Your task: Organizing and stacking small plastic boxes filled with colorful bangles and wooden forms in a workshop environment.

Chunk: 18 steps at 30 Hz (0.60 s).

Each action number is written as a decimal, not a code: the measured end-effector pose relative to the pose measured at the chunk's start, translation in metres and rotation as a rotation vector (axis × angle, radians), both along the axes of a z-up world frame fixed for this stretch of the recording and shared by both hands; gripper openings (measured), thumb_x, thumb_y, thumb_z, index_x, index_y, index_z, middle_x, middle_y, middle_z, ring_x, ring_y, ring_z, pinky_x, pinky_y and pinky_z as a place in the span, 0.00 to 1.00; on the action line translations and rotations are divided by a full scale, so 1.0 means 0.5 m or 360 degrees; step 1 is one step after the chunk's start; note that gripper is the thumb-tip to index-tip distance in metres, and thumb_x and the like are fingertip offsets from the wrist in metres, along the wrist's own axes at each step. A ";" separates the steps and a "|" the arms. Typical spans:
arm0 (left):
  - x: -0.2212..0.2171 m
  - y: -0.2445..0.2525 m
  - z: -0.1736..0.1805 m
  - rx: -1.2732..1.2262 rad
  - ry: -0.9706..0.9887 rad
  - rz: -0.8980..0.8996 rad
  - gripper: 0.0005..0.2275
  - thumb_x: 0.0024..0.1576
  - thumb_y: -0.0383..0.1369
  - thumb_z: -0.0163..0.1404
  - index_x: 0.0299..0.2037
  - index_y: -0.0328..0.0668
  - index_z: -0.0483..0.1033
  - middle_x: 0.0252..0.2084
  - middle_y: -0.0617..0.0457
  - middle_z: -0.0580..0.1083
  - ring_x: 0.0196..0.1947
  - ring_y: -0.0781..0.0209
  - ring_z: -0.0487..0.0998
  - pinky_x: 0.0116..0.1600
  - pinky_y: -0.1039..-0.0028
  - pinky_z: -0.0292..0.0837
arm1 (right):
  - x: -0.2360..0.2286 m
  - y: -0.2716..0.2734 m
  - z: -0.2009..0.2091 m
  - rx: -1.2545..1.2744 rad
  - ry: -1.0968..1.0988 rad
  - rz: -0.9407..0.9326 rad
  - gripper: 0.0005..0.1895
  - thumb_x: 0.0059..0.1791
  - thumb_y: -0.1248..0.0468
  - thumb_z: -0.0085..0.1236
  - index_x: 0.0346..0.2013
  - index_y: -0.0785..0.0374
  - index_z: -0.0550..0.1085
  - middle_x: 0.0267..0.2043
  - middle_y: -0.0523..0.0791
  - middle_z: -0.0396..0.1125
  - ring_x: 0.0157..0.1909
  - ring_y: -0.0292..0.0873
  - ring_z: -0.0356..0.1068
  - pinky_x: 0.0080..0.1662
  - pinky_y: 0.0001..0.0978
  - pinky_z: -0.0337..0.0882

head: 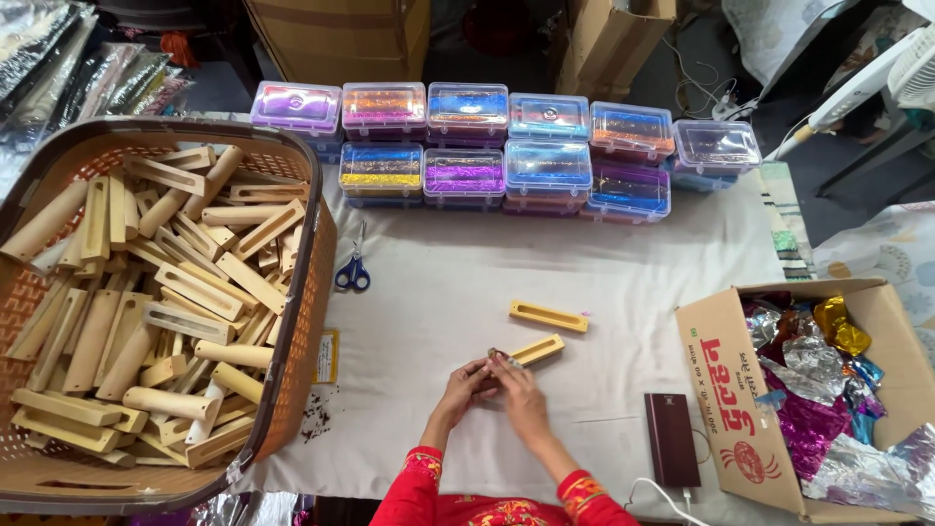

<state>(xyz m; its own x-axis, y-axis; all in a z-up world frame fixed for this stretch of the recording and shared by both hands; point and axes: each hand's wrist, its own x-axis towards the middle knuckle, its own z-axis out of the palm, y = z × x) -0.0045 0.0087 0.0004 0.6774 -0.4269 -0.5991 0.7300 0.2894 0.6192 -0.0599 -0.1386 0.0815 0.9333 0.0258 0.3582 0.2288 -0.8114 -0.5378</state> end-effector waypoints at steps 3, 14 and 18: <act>-0.001 0.000 0.018 0.0038 0.0016 -0.0013 0.18 0.62 0.36 0.51 0.61 0.43 0.74 0.50 0.55 0.78 0.46 0.64 0.81 0.49 0.74 0.81 | 0.029 -0.089 -0.004 -0.0161 0.0516 -0.0158 0.36 0.44 0.78 0.50 0.62 0.44 0.72 0.68 0.33 0.64 0.50 0.45 0.71 0.49 0.33 0.76; 0.001 0.000 0.002 0.0035 -0.0015 -0.0050 0.18 0.62 0.36 0.51 0.62 0.43 0.74 0.51 0.53 0.78 0.47 0.64 0.82 0.50 0.74 0.82 | -0.008 -0.020 -0.035 -0.0128 0.0172 -0.0167 0.35 0.44 0.77 0.48 0.64 0.48 0.71 0.68 0.35 0.63 0.57 0.50 0.70 0.53 0.39 0.75; -0.001 0.004 0.002 0.0032 -0.0018 -0.0051 0.18 0.63 0.36 0.51 0.63 0.42 0.73 0.51 0.53 0.78 0.46 0.65 0.81 0.49 0.74 0.81 | 0.014 -0.050 0.001 -0.0050 0.0334 0.0056 0.35 0.43 0.77 0.49 0.62 0.45 0.72 0.69 0.34 0.64 0.53 0.47 0.71 0.53 0.37 0.75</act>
<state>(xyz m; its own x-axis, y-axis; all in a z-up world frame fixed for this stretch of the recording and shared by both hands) -0.0048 0.0109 0.0016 0.6702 -0.4363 -0.6004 0.7317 0.2535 0.6327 -0.0529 -0.1636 0.0819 0.9856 0.0675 0.1549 0.1429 -0.8221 -0.5512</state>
